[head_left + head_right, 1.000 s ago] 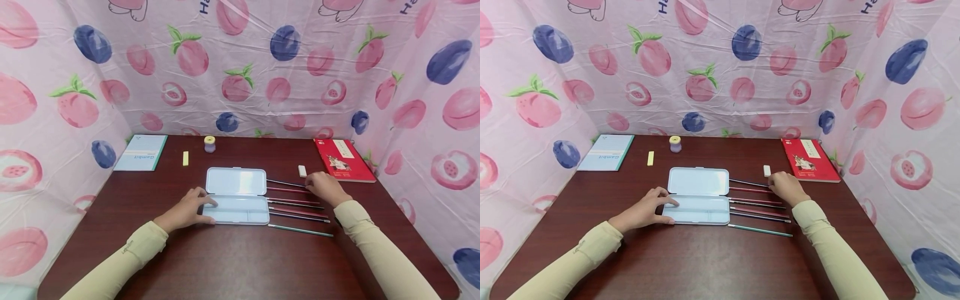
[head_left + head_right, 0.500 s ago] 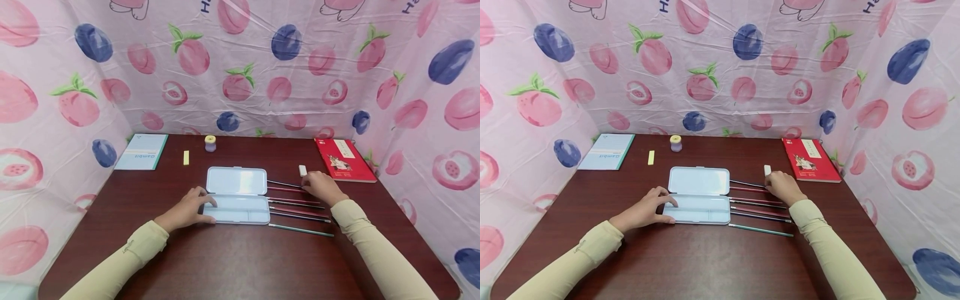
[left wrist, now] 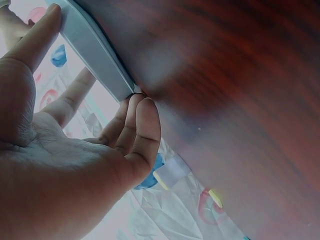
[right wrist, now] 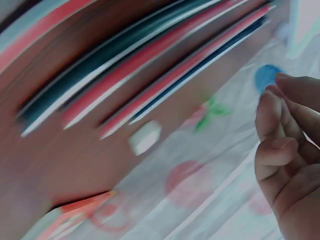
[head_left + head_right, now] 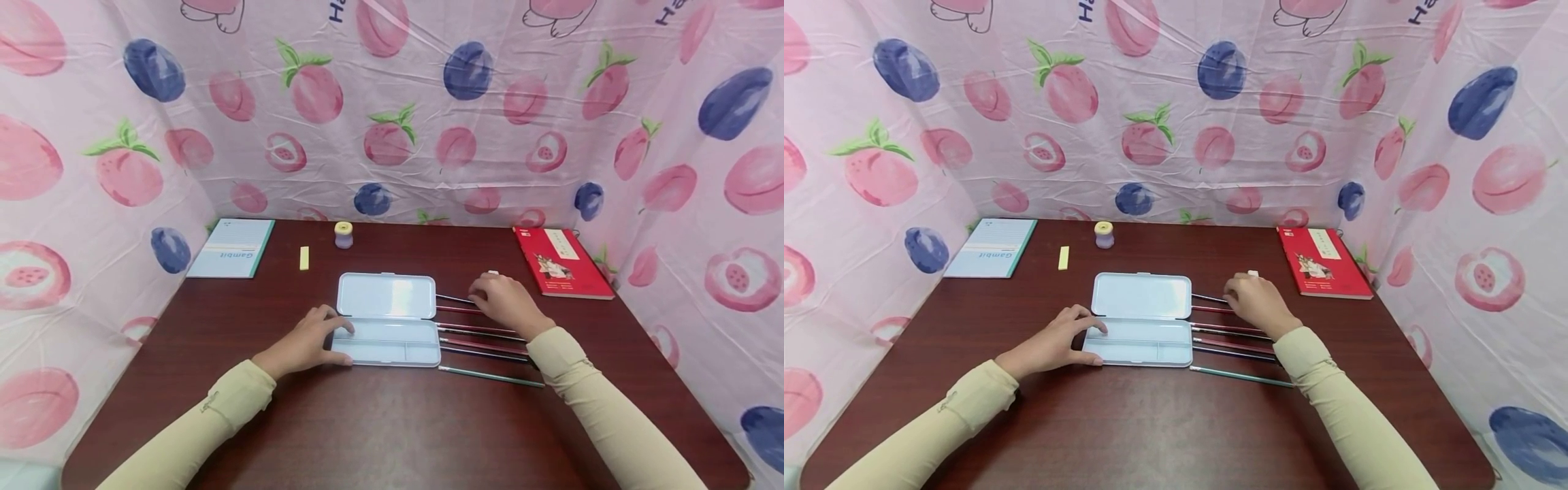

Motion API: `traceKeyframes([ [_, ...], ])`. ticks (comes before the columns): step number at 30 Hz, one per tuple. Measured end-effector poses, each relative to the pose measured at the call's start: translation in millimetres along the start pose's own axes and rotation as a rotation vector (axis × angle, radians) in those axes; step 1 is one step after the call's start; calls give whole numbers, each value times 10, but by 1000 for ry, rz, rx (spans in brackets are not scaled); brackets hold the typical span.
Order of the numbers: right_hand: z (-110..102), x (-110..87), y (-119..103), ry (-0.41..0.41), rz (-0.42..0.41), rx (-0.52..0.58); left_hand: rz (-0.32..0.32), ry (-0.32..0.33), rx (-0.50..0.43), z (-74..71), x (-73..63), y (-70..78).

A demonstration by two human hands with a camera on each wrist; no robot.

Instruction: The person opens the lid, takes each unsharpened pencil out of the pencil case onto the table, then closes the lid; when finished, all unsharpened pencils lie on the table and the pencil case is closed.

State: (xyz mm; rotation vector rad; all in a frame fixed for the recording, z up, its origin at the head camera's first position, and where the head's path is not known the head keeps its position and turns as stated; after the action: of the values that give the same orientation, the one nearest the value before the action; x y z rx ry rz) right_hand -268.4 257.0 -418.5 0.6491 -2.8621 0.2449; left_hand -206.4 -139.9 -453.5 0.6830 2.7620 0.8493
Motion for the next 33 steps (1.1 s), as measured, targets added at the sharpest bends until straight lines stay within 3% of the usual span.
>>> traceKeyframes([
  [7,-30,10,-578,71,-196,44,-1,8,6,-7,11,2],
  [14,60,-37,-954,-4,-290,-8,13,16,6,8,27,-25],
  [23,228,-51,-1060,-146,-290,-21,-6,21,-19,19,36,-39],
  [33,376,-99,-1072,-175,-327,-83,-32,23,-32,14,41,-31],
])
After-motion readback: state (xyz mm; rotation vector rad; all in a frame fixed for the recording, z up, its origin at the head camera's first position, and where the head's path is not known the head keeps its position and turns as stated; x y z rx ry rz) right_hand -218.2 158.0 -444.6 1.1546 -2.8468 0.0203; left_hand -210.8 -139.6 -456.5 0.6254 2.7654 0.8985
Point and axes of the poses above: each hand's wrist, its own x-axis towards the middle knuckle, its own z-axis out of the palm, y = z × x, the point moved 2 cm from there along x, towards the middle knuckle, and after that the axes turned 3 degrees about -x, right-handed, at the moved point
